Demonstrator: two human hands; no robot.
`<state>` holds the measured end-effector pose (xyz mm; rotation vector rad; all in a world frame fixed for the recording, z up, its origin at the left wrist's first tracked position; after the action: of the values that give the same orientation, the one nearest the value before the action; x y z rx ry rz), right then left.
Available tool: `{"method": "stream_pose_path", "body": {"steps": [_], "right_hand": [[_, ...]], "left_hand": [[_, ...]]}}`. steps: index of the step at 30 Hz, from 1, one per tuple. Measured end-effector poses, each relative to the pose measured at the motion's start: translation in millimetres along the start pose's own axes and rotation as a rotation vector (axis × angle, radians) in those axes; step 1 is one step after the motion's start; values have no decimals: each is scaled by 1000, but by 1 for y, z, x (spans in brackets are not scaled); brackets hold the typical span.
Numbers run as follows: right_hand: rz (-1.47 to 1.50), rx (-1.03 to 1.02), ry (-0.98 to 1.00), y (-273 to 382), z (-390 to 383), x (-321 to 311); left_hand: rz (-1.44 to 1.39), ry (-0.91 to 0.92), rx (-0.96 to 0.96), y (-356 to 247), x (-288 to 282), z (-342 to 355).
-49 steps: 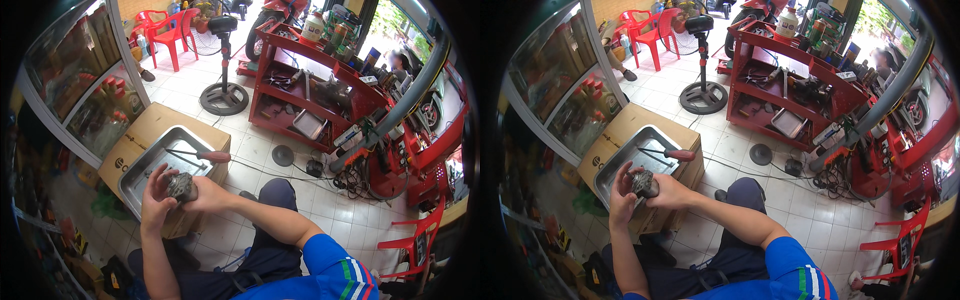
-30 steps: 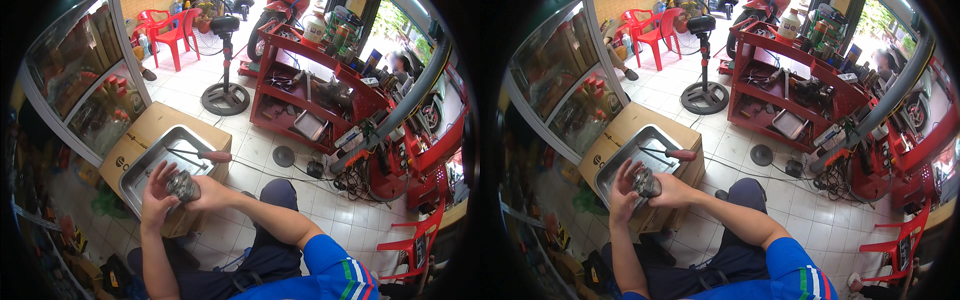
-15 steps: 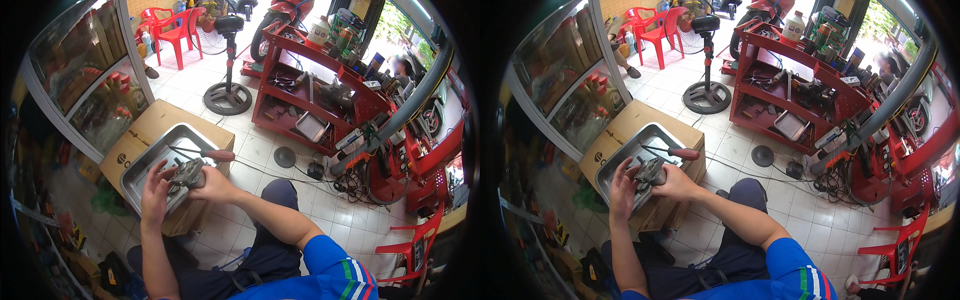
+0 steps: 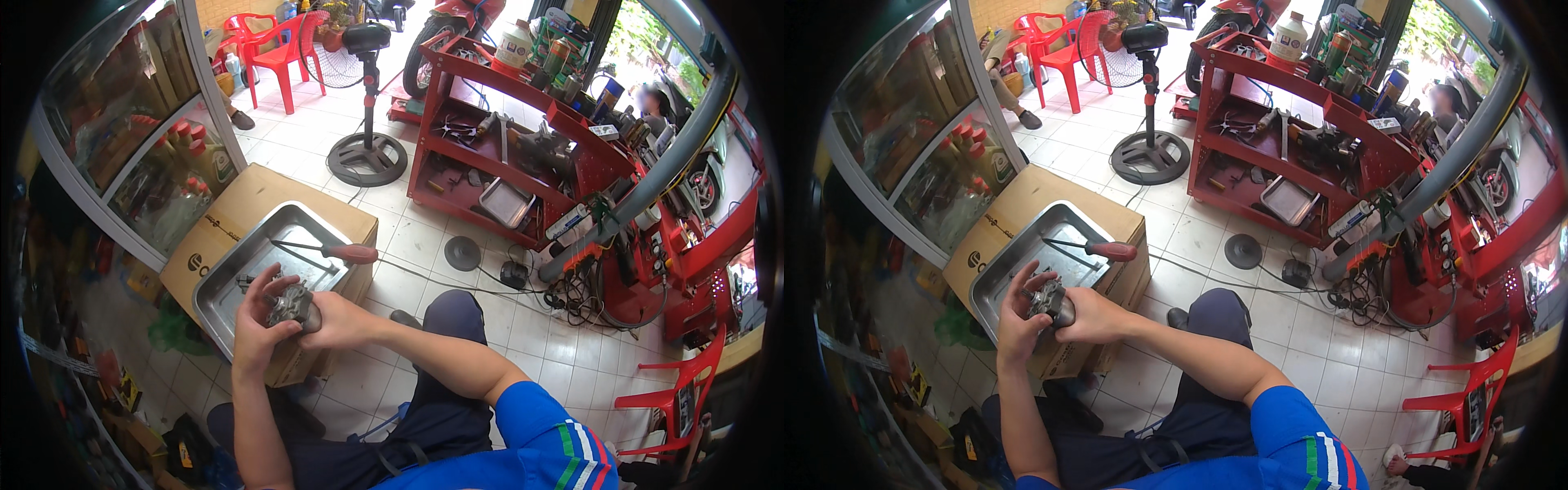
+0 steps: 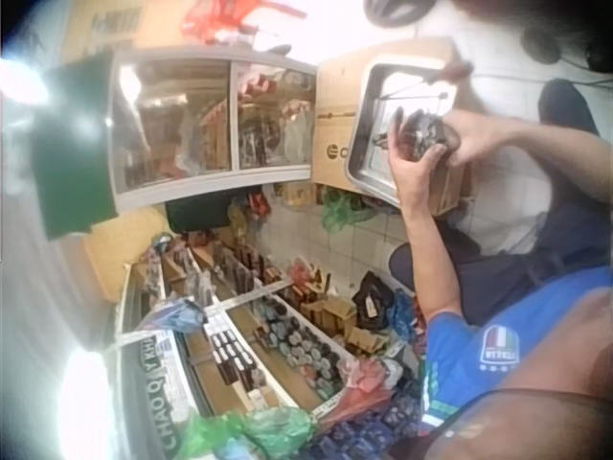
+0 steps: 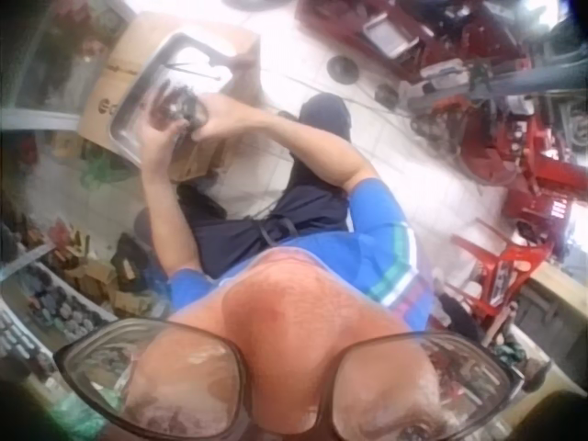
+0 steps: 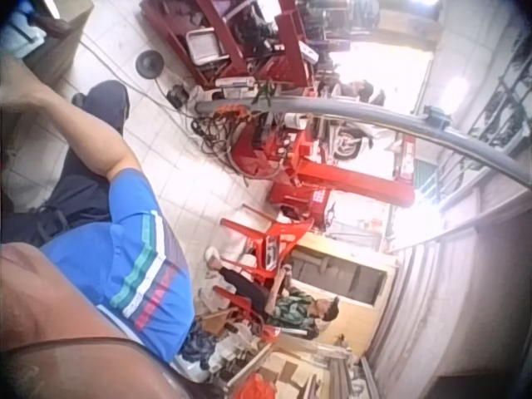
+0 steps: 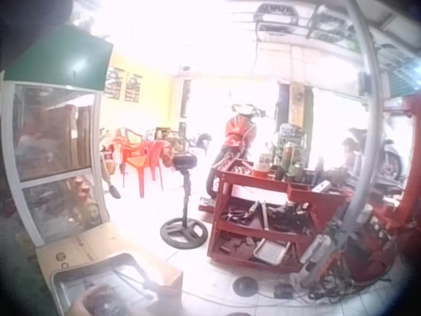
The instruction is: The person disassembles a mechanical part using a screwdriver and places the components into a metal tray.
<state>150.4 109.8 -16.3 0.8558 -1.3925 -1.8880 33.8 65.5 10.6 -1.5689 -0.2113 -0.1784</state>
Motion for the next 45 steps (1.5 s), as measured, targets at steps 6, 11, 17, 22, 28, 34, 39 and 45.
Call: {"method": "stream_pose_path", "body": {"steps": [6, 11, 17, 22, 28, 34, 39, 45], "right_hand": [[-2, 13, -92, 4, 3, -11], [58, 89, -168, -6, 3, -29], [58, 2, -127, -1, 5, -24], [46, 2, -43, 4, 1, -3], [28, -4, -93, 3, 3, -12], [29, 34, -54, -7, 5, -18], [-21, 28, 59, 0, 1, 1], [36, 52, -4, 1, 4, -9]], "left_hand": [[-85, -8, 31, -3, -3, 0], [-112, -92, 20, 4, -22, 4], [-9, -152, -8, 7, -28, 1], [-6, -58, 44, -1, -11, 1], [-42, -61, -24, 2, -13, 0], [-31, -44, 63, 0, -14, 2], [-30, 25, 6, 2, -11, 0], [4, -44, 30, 4, -18, 0]]}}
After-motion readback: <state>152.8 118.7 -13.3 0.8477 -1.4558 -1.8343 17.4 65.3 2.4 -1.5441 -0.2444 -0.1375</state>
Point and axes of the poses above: each hand's wrist, its own z-axis towards the middle knuckle, its own x-axis out of the palm, y = z × x, the point moved 8 cm from there along z, towards the middle knuckle, and after that the axes turned 9 degrees about -x, right-handed, at the moved point
